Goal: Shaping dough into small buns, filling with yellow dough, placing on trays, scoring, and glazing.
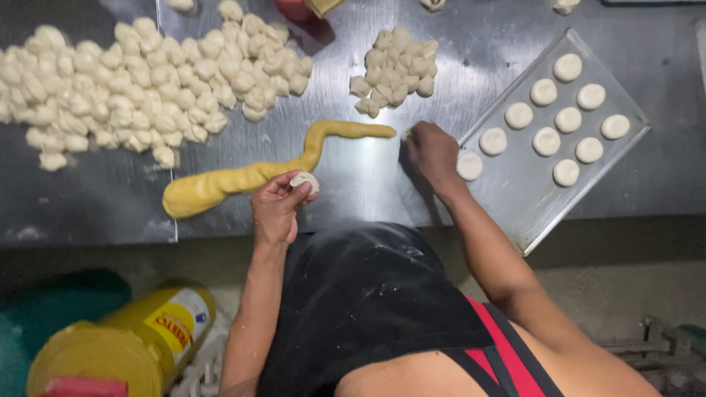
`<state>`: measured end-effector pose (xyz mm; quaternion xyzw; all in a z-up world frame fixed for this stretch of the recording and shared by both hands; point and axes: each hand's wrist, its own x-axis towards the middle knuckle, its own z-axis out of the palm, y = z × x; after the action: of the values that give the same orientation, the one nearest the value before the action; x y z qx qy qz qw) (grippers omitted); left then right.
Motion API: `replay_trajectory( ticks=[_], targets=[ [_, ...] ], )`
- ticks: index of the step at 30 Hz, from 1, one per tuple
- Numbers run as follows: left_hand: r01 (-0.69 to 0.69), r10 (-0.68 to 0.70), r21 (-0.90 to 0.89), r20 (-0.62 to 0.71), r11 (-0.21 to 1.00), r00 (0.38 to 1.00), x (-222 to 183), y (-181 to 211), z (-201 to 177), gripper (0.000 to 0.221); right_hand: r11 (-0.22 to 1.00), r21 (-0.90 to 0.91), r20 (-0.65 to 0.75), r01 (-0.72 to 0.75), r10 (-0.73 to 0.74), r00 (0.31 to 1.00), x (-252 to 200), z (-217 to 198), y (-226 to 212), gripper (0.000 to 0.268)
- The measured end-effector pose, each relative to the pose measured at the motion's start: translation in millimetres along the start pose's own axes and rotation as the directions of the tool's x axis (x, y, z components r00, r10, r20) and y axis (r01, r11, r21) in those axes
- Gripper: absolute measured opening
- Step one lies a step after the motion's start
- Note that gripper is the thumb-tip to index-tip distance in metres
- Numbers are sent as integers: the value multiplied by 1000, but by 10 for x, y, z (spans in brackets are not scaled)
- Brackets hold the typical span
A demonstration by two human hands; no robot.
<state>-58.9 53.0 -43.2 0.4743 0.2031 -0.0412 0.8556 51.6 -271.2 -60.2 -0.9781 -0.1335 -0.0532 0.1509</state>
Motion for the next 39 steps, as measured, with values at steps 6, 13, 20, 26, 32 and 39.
replay_trajectory(
  ticks=[6, 13, 20, 26, 32, 39],
  targets=[
    [140, -142, 113, 10, 984, 990, 400, 189, 319, 24, 297, 877, 294, -378, 290, 910, -331, -569, -657, 44],
    [-94, 1, 249, 351, 964, 936, 449, 82, 451, 49, 295, 900, 224, -322, 321, 920, -365, -364, -1490, 35],
    [179, -260, 204, 507, 962, 822, 426, 606, 432, 38, 51, 888, 421, -456, 304, 855, -193, -642, -1644, 33],
    [-18, -113, 319, 388, 948, 915, 469, 345, 621, 25, 783, 614, -19, -104, 147, 989, -183, -995, -1745, 32],
    [-314, 120, 449, 409, 836, 905, 120, 264, 1097, 24, 870, 469, -111, 150, -110, 988, -233, -1188, -1295, 37],
    [-608, 263, 751, 550, 259, 792, 190, -94, 1270, 19, 657, 740, 159, -145, 38, 987, -441, -772, -577, 19]
  ],
)
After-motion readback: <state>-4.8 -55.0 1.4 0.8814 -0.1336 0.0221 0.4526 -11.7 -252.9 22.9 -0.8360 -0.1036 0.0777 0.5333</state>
